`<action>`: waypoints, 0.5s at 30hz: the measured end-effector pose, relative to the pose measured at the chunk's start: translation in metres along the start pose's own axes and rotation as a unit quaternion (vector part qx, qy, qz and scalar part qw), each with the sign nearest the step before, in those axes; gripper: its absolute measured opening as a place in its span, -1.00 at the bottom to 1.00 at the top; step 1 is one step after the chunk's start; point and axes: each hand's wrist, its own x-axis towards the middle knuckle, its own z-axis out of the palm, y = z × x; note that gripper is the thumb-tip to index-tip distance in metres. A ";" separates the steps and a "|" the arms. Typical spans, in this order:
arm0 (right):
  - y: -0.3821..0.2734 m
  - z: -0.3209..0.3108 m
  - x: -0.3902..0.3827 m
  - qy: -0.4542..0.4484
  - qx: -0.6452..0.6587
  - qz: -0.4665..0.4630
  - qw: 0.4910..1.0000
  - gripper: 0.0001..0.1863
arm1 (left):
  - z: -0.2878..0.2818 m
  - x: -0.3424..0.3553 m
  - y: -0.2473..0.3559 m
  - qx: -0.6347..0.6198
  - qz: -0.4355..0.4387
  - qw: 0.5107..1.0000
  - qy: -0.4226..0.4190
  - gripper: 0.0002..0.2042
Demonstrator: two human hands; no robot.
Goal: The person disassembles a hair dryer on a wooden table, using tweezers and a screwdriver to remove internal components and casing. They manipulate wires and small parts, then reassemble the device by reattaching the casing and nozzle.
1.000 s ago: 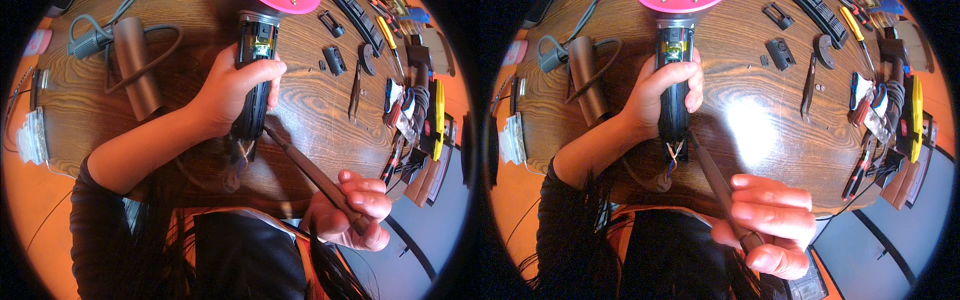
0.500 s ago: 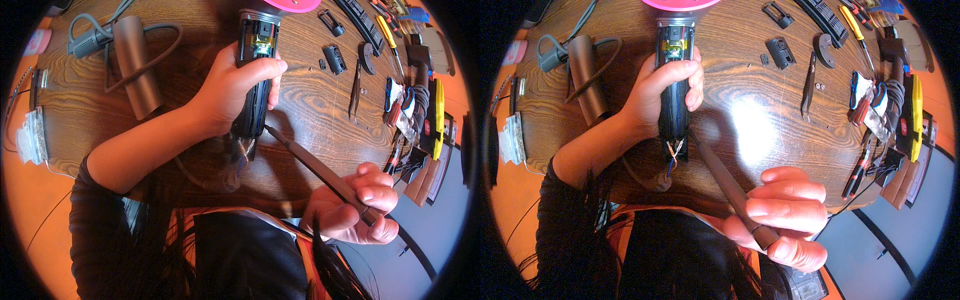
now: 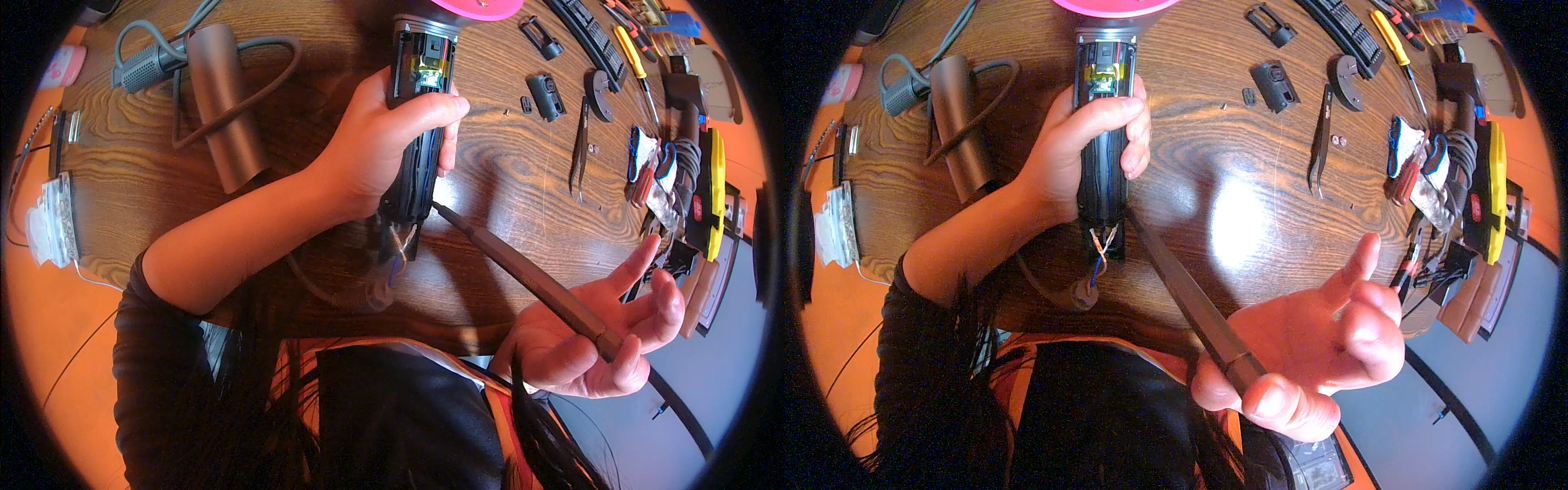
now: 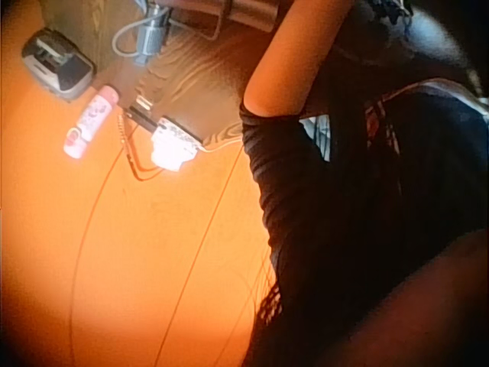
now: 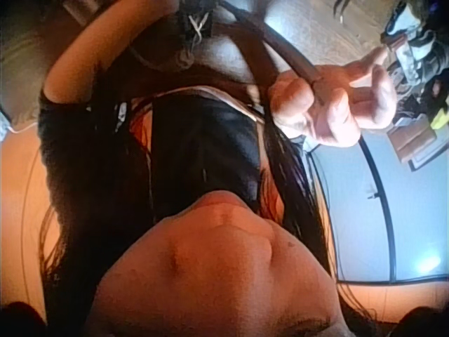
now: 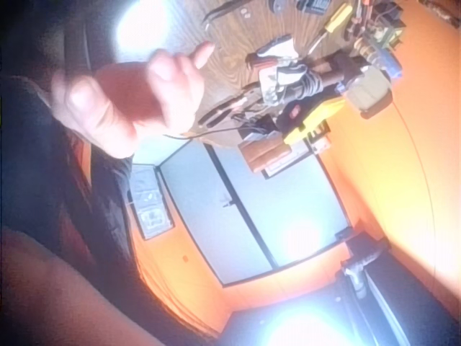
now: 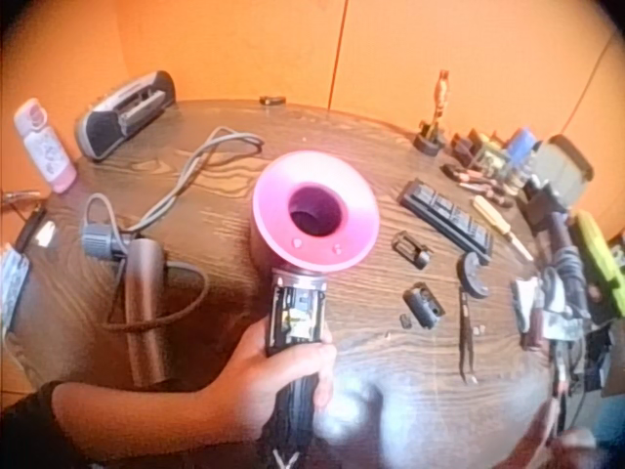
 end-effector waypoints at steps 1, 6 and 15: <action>0.001 -0.002 0.002 -0.007 -0.001 -0.005 1.000 -0.63 | 0.000 0.000 0.000 -0.002 0.000 1.000 -0.001 -0.88; -0.008 -0.002 0.001 -0.012 0.029 0.039 0.999 -0.52 | -0.001 -0.001 0.001 0.008 -0.011 1.000 -0.010 -0.84; -0.008 0.004 -0.002 -0.007 0.028 0.032 0.999 -0.67 | -0.002 -0.001 0.000 0.014 -0.005 1.000 -0.015 -0.86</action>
